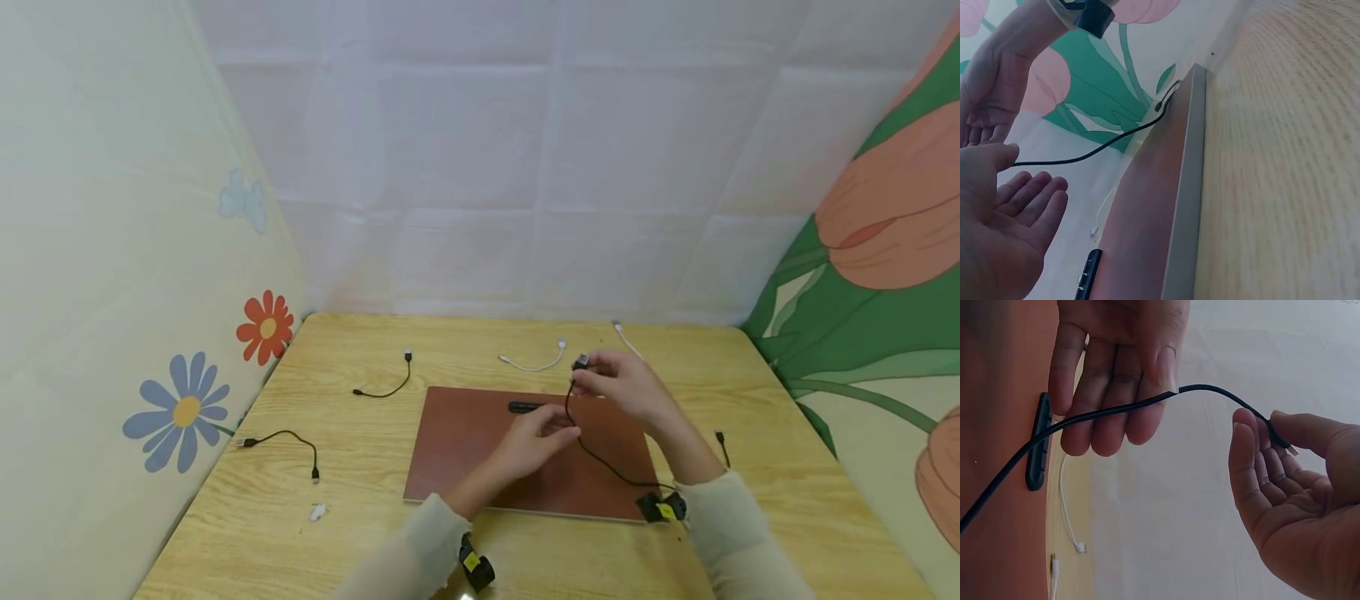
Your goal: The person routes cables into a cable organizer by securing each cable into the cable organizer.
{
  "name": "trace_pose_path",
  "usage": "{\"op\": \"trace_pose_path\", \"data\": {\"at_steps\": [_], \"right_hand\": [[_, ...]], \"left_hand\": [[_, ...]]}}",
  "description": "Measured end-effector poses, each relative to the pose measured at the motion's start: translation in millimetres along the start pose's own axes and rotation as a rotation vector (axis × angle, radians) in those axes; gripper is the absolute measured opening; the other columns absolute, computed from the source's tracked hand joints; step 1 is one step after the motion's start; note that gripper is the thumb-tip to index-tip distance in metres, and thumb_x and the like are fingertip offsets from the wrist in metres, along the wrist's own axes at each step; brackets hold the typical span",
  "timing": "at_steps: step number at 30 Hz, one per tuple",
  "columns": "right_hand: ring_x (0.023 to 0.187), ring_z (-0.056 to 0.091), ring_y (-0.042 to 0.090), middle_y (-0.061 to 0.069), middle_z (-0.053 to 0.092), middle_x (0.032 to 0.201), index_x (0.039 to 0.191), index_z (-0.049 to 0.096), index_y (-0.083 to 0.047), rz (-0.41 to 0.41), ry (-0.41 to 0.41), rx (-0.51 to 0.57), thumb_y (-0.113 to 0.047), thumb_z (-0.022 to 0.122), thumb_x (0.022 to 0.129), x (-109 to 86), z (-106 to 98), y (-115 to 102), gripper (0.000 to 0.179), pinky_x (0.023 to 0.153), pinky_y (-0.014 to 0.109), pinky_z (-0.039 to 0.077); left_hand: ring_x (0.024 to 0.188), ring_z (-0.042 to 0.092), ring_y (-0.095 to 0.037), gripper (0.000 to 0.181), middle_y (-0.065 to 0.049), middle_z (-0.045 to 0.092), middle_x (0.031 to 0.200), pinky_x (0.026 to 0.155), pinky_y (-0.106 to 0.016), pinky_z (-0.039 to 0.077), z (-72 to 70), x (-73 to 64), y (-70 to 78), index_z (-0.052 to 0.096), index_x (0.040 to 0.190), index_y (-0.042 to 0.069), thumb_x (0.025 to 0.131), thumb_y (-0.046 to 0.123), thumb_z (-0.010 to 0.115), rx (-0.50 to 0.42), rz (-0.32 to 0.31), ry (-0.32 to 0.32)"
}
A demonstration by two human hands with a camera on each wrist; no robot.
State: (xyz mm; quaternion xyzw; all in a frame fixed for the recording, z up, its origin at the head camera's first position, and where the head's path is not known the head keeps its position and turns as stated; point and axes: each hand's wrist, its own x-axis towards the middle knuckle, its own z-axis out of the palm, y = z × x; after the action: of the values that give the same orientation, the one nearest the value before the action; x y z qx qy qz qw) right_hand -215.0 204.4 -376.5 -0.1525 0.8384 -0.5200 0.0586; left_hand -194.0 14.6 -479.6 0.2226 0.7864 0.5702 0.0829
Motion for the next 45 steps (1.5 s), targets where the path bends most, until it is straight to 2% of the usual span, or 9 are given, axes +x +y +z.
{"op": "trace_pose_path", "data": {"at_steps": [5, 10, 14, 21, 24, 28, 33, 42, 45], "right_hand": [[0.086, 0.069, 0.022, 0.010, 0.071, 0.090, 0.105, 0.065, 0.003, 0.012, -0.012, -0.037, -0.015, 0.064, 0.101, 4.5, 2.7, 2.6, 0.018, 0.084, 0.049, 0.057], [0.086, 0.069, 0.026, 0.012, 0.072, 0.090, 0.106, 0.064, 0.005, 0.013, -0.037, -0.064, -0.014, 0.065, 0.100, 13.1, 4.7, 10.8, 0.020, 0.081, 0.043, 0.058], [0.088, 0.071, 0.033, 0.015, 0.072, 0.091, 0.108, 0.064, 0.008, 0.012, -0.058, -0.065, -0.009, 0.065, 0.099, 22.0, 7.8, 22.0, 0.019, 0.079, 0.042, 0.059], [0.087, 0.072, 0.029, 0.015, 0.072, 0.095, 0.111, 0.065, 0.007, 0.072, -0.072, -0.116, -0.010, 0.065, 0.099, 36.9, 13.2, 39.5, 0.021, 0.079, 0.041, 0.060], [0.086, 0.071, 0.026, 0.012, 0.073, 0.093, 0.107, 0.067, 0.003, 0.093, -0.066, -0.169, -0.013, 0.065, 0.099, 40.8, 16.0, 45.0, 0.018, 0.076, 0.039, 0.058], [0.082, 0.068, 0.020, 0.008, 0.072, 0.089, 0.100, 0.068, 0.000, 0.106, -0.068, -0.226, -0.014, 0.066, 0.098, 45.5, 19.7, 54.6, 0.014, 0.073, 0.035, 0.055], [0.077, 0.067, 0.018, 0.009, 0.072, 0.088, 0.098, 0.069, 0.001, 0.119, -0.079, -0.214, -0.012, 0.066, 0.098, 51.9, 24.7, 65.6, 0.013, 0.071, 0.033, 0.056], [0.070, 0.059, 0.015, 0.003, 0.068, 0.078, 0.085, 0.065, -0.006, 0.068, -0.111, -0.319, -0.013, 0.067, 0.095, 53.0, 27.1, 73.0, 0.012, 0.064, 0.030, 0.048], [0.073, 0.063, 0.015, 0.004, 0.069, 0.081, 0.087, 0.064, -0.006, 0.122, -0.114, -0.303, -0.012, 0.066, 0.096, 54.8, 29.1, 75.3, 0.011, 0.067, 0.031, 0.050]], "left_hand": [[0.088, 0.065, 0.000, 0.020, 0.008, 0.073, 0.099, 0.078, -0.022, 0.052, 3.6, -1.0, -2.8, 0.070, 0.110, 0.015, 0.099, 0.031, 0.068, -0.017, 0.028, 0.030], [0.081, 0.062, 0.002, 0.013, 0.008, 0.073, 0.092, 0.072, -0.021, 0.052, 5.3, -2.9, -9.8, 0.071, 0.102, 0.013, 0.098, 0.025, 0.069, -0.002, 0.018, 0.048], [0.072, 0.063, 0.001, 0.010, 0.007, 0.073, 0.084, 0.064, -0.020, 0.052, 6.9, -5.4, -13.2, 0.072, 0.097, 0.012, 0.098, 0.021, 0.068, -0.005, -0.027, 0.054], [0.061, 0.067, -0.005, 0.012, 0.000, 0.074, 0.075, 0.058, -0.022, 0.055, 8.1, -7.3, -16.3, 0.071, 0.092, 0.005, 0.097, 0.015, 0.068, -0.039, -0.121, 0.043], [0.059, 0.067, -0.005, 0.012, 0.000, 0.073, 0.073, 0.056, -0.021, 0.054, 7.2, -7.0, -16.2, 0.071, 0.090, 0.004, 0.097, 0.014, 0.069, 0.011, -0.135, 0.038], [0.057, 0.065, -0.002, 0.013, 0.005, 0.070, 0.067, 0.054, -0.020, 0.052, 5.8, -4.6, -17.8, 0.071, 0.087, 0.008, 0.098, 0.015, 0.068, 0.132, -0.153, 0.003], [0.056, 0.064, -0.002, 0.016, 0.009, 0.067, 0.065, 0.053, -0.020, 0.050, 6.2, -1.8, -20.1, 0.070, 0.083, 0.013, 0.098, 0.017, 0.068, 0.206, -0.184, -0.032], [0.051, 0.056, -0.003, 0.024, 0.011, 0.061, 0.057, 0.049, -0.019, 0.043, 10.4, -1.2, -20.2, 0.065, 0.076, 0.016, 0.099, 0.023, 0.067, 0.388, -0.183, -0.061], [0.049, 0.054, -0.005, 0.028, 0.012, 0.060, 0.056, 0.049, -0.021, 0.042, 10.7, -2.2, -16.6, 0.063, 0.074, 0.018, 0.100, 0.026, 0.065, 0.443, -0.195, -0.072]]}}
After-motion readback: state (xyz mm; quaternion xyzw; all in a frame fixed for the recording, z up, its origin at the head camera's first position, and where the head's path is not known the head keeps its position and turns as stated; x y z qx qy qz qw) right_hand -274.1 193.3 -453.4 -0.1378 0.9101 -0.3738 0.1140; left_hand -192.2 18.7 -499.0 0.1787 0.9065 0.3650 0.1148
